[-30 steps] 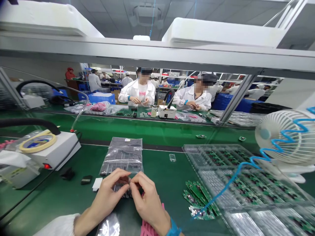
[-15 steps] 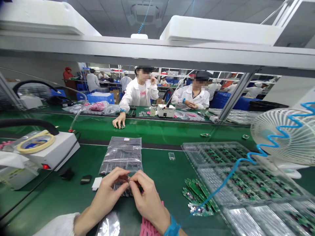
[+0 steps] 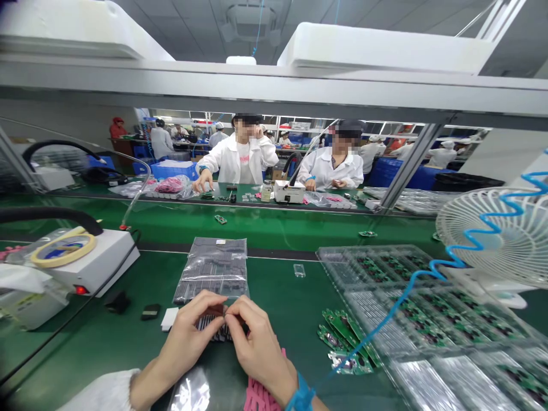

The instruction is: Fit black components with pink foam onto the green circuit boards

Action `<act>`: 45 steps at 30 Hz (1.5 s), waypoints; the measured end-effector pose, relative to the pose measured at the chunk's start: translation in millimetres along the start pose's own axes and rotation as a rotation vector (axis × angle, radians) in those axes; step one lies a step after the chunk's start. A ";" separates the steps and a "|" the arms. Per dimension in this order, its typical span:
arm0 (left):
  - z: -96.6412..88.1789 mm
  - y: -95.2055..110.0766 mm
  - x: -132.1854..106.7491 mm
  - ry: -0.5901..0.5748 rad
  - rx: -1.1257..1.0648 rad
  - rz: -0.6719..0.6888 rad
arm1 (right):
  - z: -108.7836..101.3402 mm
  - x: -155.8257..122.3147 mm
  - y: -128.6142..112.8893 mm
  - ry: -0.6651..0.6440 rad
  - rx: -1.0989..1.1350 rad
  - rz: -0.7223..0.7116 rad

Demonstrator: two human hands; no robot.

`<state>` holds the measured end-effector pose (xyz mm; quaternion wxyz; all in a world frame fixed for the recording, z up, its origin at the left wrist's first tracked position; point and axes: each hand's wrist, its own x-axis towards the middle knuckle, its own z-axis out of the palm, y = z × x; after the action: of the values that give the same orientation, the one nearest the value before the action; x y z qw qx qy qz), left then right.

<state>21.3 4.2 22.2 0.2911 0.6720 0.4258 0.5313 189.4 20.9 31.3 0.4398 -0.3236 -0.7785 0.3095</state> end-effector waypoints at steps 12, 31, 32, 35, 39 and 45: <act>2.9 0.4 -2.5 -0.009 -0.021 -0.040 | 1.8 -3.1 2.7 -0.007 -0.159 -0.053; 6.1 11.6 1.7 -0.004 -0.188 -0.110 | -14.0 14.9 16.4 -0.030 0.199 0.315; 4.7 11.7 2.8 0.027 -0.204 -0.125 | -17.2 17.0 18.3 -0.019 0.183 0.318; -3.2 10.2 7.8 0.130 -0.243 -0.165 | -21.7 16.6 13.7 0.049 0.109 0.307; -15.8 5.5 15.0 0.234 -0.341 -0.242 | 4.0 -13.2 -9.7 -0.018 -0.221 0.015; -18.6 0.4 18.0 0.258 -0.489 -0.343 | 29.1 -45.0 -34.0 -0.317 -0.623 -0.489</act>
<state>4.9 18.8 35.9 0.4727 0.4278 0.4260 0.6420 174.0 -40.1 23.3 0.2564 -0.1952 -0.9466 -0.0080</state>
